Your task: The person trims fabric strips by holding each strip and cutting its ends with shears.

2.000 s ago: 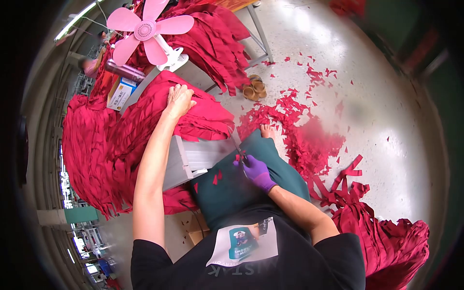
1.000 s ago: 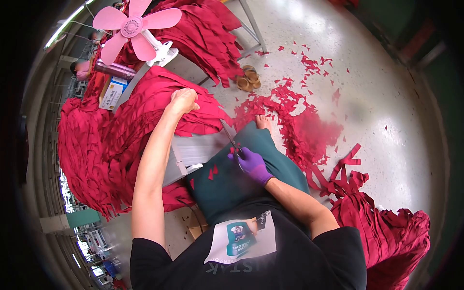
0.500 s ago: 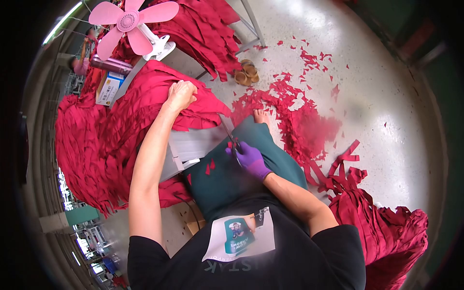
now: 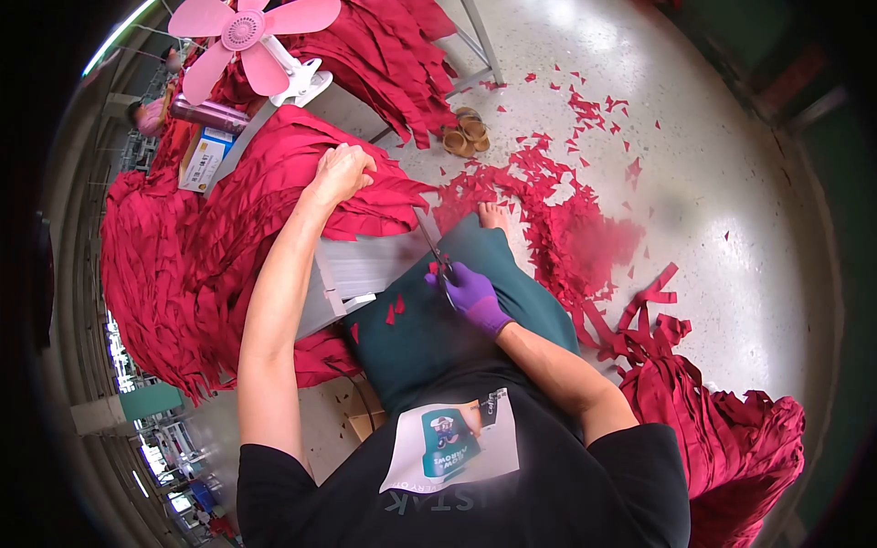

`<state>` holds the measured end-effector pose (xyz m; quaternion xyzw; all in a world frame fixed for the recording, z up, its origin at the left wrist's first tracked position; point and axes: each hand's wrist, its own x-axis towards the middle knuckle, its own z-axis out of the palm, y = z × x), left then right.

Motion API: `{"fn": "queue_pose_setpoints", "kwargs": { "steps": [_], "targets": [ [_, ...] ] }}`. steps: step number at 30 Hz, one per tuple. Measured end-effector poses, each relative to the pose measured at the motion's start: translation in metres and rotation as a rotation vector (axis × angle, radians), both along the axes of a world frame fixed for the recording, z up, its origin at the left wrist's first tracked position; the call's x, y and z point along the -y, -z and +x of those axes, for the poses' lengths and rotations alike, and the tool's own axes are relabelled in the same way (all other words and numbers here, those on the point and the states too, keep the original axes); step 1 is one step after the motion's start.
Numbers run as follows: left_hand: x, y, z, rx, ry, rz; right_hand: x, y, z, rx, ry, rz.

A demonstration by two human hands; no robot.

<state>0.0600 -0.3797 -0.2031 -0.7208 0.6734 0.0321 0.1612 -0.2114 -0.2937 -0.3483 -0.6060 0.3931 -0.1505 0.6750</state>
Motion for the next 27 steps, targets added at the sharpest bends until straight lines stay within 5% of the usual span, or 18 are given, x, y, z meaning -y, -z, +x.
{"fn": "queue_pose_setpoints", "kwargs": {
  "steps": [5,11,27],
  "targets": [
    [-0.009,0.015,0.011,0.133,0.202,-0.164,0.000,0.003,0.001,0.016,0.011,-0.020],
    [-0.006,0.001,-0.001,-0.094,0.046,-0.201,0.002,0.000,-0.001,0.008,-0.001,-0.009],
    [-0.007,-0.006,-0.002,-0.138,-0.124,-0.012,0.003,-0.006,-0.004,0.059,0.019,0.035]
  ]
}}
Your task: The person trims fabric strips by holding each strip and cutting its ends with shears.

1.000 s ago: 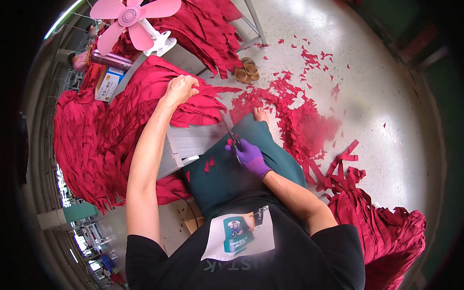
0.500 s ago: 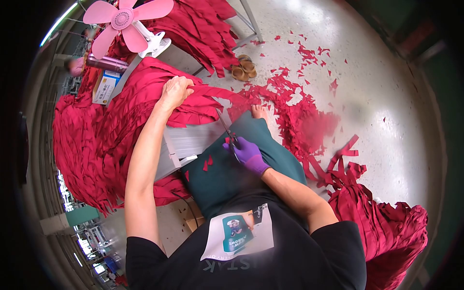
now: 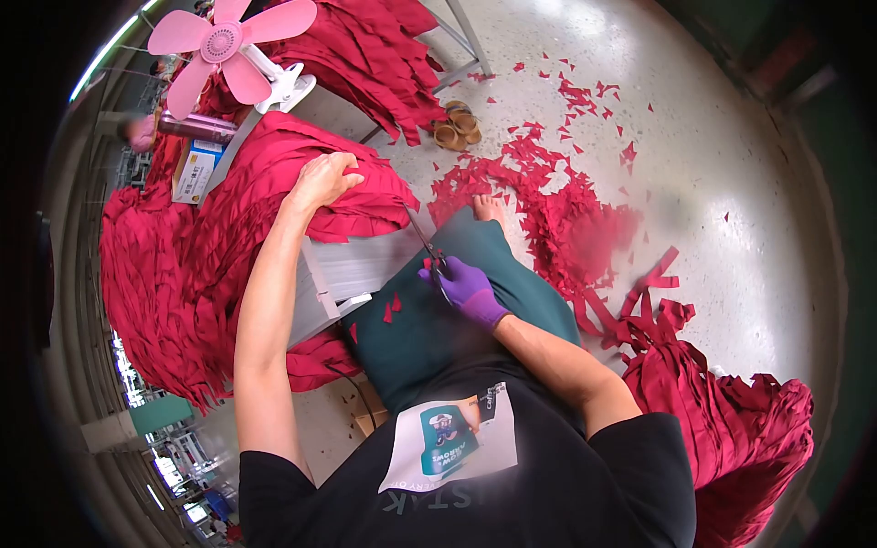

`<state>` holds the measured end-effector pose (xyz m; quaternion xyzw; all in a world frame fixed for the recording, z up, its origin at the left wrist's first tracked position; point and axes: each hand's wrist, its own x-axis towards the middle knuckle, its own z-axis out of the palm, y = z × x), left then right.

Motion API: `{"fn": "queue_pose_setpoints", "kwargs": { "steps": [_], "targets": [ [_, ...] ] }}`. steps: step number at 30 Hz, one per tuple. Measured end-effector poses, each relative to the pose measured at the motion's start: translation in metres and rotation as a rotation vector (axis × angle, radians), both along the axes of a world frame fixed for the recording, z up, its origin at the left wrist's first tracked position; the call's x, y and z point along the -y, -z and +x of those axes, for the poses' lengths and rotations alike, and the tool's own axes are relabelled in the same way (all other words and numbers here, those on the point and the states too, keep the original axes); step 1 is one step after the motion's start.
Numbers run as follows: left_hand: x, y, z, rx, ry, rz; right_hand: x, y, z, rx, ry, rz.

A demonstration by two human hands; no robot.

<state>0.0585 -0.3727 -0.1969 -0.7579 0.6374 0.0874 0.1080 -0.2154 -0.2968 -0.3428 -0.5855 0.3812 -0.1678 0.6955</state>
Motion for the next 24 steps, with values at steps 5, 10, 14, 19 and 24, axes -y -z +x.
{"fn": "queue_pose_setpoints", "kwargs": {
  "steps": [5,10,14,19,24],
  "targets": [
    [0.005,-0.003,0.000,-0.044,0.015,-0.148,0.002,0.003,0.001,-0.049,-0.026,-0.053],
    [0.008,0.009,-0.003,0.119,0.079,-0.351,0.002,0.007,0.001,-0.082,-0.034,-0.046],
    [0.007,0.012,-0.012,0.006,0.373,-0.484,0.001,0.007,0.000,-0.038,-0.007,-0.009],
    [-0.002,0.045,-0.020,0.097,0.366,0.033,0.003,-0.001,0.000,0.002,-0.015,0.003],
    [-0.013,0.079,-0.003,0.267,0.306,0.183,0.004,-0.002,-0.004,-0.073,-0.034,0.007]
  ]
}}
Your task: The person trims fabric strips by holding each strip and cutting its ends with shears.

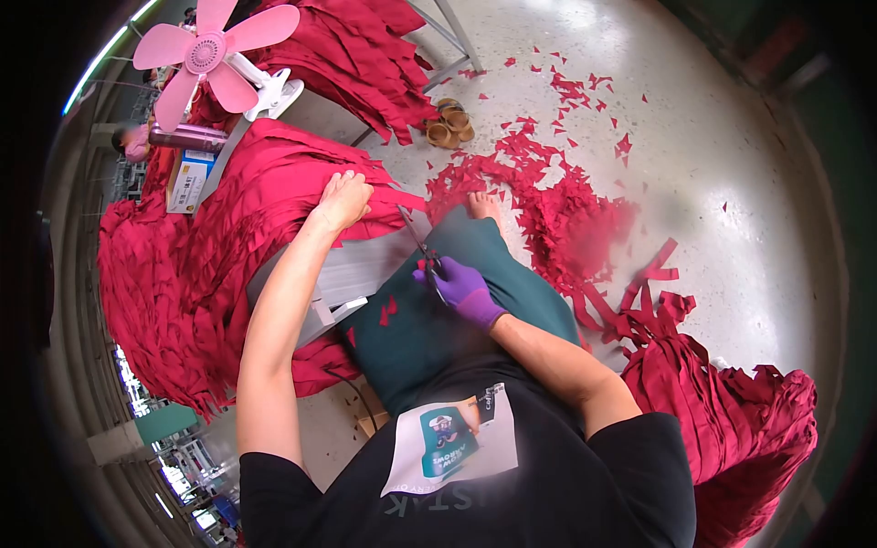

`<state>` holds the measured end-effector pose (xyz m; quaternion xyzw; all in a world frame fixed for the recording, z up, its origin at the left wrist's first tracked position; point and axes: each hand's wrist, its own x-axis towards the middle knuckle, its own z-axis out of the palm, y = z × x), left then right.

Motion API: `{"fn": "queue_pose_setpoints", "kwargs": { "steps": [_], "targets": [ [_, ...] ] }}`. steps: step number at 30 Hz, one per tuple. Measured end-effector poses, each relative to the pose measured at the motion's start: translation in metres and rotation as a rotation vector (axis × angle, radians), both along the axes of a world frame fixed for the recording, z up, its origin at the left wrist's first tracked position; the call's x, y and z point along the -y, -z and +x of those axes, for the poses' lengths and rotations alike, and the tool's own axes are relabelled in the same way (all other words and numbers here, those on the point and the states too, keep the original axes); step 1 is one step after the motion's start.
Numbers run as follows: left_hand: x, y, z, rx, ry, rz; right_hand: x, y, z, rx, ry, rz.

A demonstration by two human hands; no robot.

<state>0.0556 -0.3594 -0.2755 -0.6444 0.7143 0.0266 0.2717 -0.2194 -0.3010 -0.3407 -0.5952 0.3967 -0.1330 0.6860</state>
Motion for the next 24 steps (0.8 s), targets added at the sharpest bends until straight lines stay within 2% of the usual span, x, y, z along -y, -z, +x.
{"fn": "queue_pose_setpoints", "kwargs": {
  "steps": [4,10,13,16,19,22,24],
  "targets": [
    [-0.002,-0.018,-0.017,-0.002,0.005,0.101,-0.001,0.006,0.001,0.066,0.036,0.001],
    [-0.007,0.017,-0.022,0.074,0.169,0.154,-0.003,0.010,-0.003,0.059,0.025,-0.038],
    [-0.014,0.022,-0.027,0.114,0.156,0.035,-0.001,0.005,-0.004,0.053,0.009,0.020],
    [-0.008,0.014,-0.028,0.048,0.002,0.157,0.001,0.007,-0.004,0.051,0.010,0.029],
    [-0.008,0.019,-0.028,-0.107,-0.039,0.042,0.002,0.007,-0.007,0.059,0.016,0.043],
    [-0.008,0.029,-0.025,-0.121,0.018,0.040,0.003,0.009,-0.007,0.058,0.027,0.056],
    [-0.007,0.020,-0.032,-0.103,0.189,0.028,0.002,0.012,-0.006,0.057,0.034,0.036]
  ]
}}
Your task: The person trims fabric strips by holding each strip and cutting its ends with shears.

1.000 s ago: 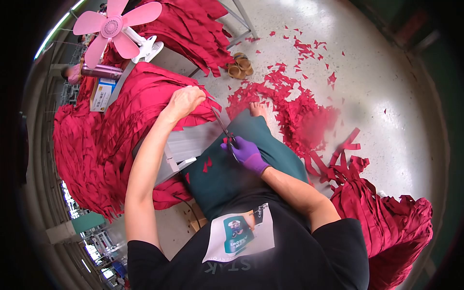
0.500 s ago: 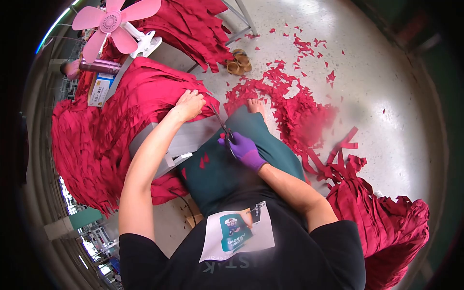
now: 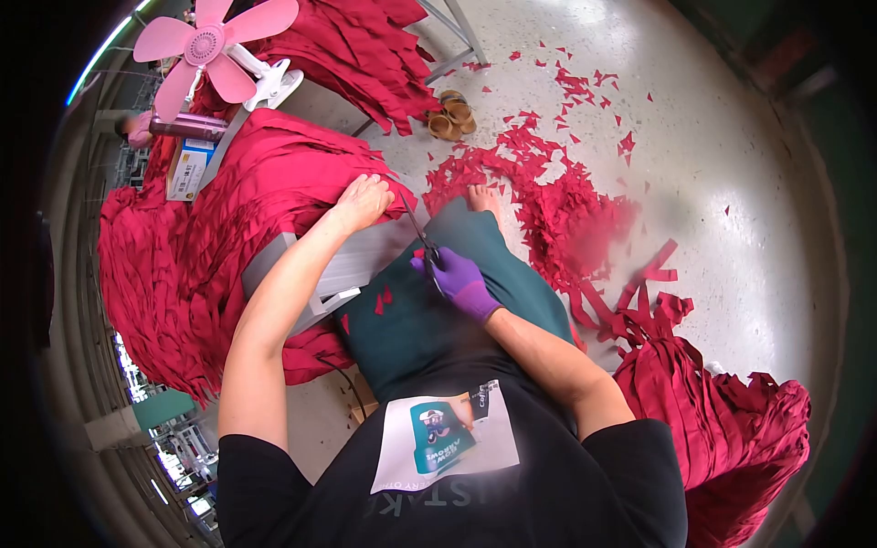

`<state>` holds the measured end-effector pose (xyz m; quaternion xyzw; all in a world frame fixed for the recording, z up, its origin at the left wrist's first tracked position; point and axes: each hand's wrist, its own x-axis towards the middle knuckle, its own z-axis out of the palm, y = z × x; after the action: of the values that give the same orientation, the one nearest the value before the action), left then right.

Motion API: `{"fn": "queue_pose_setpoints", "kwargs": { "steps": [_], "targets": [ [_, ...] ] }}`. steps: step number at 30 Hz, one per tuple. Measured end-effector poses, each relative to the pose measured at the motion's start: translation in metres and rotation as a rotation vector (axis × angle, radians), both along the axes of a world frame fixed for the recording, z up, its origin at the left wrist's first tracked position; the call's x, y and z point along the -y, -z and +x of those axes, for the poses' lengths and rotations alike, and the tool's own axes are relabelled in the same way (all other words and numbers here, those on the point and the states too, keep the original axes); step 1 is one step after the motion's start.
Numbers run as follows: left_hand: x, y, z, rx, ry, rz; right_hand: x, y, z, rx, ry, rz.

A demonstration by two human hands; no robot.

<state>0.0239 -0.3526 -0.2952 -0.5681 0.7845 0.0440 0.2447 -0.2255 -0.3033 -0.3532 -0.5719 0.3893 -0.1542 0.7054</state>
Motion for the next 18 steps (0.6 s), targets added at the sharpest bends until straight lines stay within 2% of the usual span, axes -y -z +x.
{"fn": "queue_pose_setpoints", "kwargs": {
  "steps": [1,3,4,5,6,7,9,10,16,18],
  "targets": [
    [0.002,-0.007,-0.007,0.011,0.083,-0.015,-0.002,0.008,0.000,-0.003,0.031,0.010],
    [0.005,-0.010,-0.014,-0.049,0.030,-0.042,-0.008,0.026,0.010,0.027,0.065,0.019],
    [0.002,-0.012,-0.017,-0.199,0.066,-0.248,-0.010,0.027,0.015,0.146,0.111,0.097],
    [0.004,-0.032,-0.034,-0.302,-0.016,-0.281,-0.011,0.030,0.016,0.261,0.155,0.180],
    [0.002,-0.035,-0.044,-0.413,-0.036,-0.429,-0.011,0.043,0.018,0.335,0.202,0.185],
    [0.000,-0.048,-0.057,-0.402,-0.101,-0.425,-0.011,0.056,0.021,0.410,0.245,0.188],
    [-0.007,-0.076,-0.079,-0.442,-0.115,-0.532,-0.005,0.054,0.018,0.507,0.274,0.529],
    [-0.009,-0.088,-0.086,-0.464,-0.126,-0.545,-0.007,0.051,0.022,0.473,0.327,0.423],
    [-0.011,-0.163,-0.116,-0.631,-0.113,-0.804,-0.005,0.091,0.029,0.804,0.313,1.040],
    [-0.017,-0.193,-0.133,-0.686,-0.125,-0.848,-0.001,0.081,0.025,0.778,0.224,1.005]
  ]
}}
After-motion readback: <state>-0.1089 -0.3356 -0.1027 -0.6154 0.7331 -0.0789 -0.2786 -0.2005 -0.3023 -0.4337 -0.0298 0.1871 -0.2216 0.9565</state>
